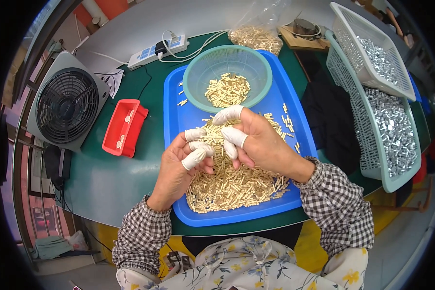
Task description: Sorting through a pile of small metal pins and placing specific ones into a bowl for inspection or assembly.
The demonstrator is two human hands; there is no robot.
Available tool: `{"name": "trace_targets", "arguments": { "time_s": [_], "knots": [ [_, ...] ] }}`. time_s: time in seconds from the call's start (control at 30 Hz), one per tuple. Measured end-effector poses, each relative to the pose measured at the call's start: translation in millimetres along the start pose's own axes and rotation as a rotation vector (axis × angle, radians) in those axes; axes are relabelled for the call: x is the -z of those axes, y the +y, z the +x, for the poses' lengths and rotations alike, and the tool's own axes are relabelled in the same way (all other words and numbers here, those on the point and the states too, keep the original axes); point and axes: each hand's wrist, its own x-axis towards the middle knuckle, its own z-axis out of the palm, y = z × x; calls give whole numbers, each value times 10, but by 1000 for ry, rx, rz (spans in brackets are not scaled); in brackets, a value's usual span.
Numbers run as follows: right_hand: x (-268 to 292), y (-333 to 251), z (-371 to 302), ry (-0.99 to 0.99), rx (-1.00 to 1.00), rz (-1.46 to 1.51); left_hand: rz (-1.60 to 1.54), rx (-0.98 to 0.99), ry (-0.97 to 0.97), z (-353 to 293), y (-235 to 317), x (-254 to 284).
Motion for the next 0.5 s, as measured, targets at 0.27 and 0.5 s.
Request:
{"name": "trace_targets", "arguments": {
  "time_s": [0.27, 0.5],
  "knots": [
    [413, -335, 188, 349, 149, -201, 171, -24, -4, 175, 126, 147],
    [705, -453, 412, 376, 8, -599, 1011, -504, -99, 813, 402, -156]
  ]
}}
